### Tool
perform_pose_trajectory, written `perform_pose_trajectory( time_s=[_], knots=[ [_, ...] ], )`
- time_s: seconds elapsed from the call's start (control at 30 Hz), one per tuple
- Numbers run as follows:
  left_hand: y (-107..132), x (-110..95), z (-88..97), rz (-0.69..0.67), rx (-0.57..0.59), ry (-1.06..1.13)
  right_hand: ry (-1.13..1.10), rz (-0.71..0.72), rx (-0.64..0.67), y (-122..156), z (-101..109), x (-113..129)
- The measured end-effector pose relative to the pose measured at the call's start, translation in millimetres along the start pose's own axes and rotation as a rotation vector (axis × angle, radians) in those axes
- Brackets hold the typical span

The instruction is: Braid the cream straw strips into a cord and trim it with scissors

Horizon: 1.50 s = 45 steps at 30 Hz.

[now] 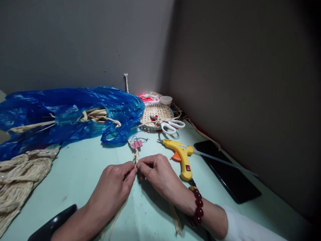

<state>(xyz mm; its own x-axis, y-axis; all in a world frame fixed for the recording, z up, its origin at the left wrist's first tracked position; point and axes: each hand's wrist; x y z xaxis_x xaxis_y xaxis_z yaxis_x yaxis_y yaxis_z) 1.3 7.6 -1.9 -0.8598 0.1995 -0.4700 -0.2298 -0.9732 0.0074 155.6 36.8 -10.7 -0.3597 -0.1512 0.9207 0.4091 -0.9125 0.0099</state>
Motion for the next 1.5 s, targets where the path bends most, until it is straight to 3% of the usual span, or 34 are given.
perform_pose_trajectory(
  time_s=[0.3, 0.5, 0.63, 0.77, 0.9, 0.93, 1.0, 1.1, 1.27, 1.5],
  knots=[
    [20.9, -19.8, -1.4, -0.017, 0.034, -0.08, 0.227, 0.036, -0.088, 2.5, 6.2, 3.8],
    [28.5, -22.5, -19.5, -0.118, 0.108, -0.206, -0.283, -0.103, 0.163, 0.3, 11.2, 4.7],
    [28.3, -25.2, -21.9, -0.15, 0.142, -0.321, -0.376, -0.173, 0.162, -1.0, 10.9, 5.0],
    [26.0, -28.4, -10.7, -0.17, 0.026, -0.193, -0.398, -0.158, 0.144, -0.7, 7.9, 3.6],
    [17.9, -20.3, 3.0, 0.007, -0.228, 0.155, -0.41, -0.143, 0.108, 1.4, 3.9, 1.5],
    [14.9, -16.9, 3.8, 0.077, -0.241, 0.273, -0.394, -0.141, 0.103, 1.8, 2.6, 0.9],
    [8.8, -10.7, 1.6, 0.242, -0.104, 0.601, -0.352, -0.124, 0.104, 2.2, 0.4, -0.5],
    [1.2, -6.4, -5.8, 0.294, 0.045, 0.894, -0.244, -0.073, 0.107, 3.7, -0.5, -1.3],
    [-4.5, -8.7, -10.1, 0.294, -0.018, 0.885, 0.083, 0.036, 0.075, 14.2, 7.2, 5.2],
    [-3.9, -11.9, -8.7, 0.338, -0.068, 0.849, 0.585, 0.037, 0.036, 23.3, 11.5, 12.8]
  ],
)
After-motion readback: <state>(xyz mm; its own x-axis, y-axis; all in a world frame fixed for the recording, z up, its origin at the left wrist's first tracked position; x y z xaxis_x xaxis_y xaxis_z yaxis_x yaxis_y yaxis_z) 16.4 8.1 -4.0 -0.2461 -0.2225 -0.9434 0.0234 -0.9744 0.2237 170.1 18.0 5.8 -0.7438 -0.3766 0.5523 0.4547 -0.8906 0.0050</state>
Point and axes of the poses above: each hand's wrist, its own y-axis away from the middle knuckle, its own z-axis out of the back of the hand, x = y × z, and after that the axes turned 3 degrees about -z, right-handed
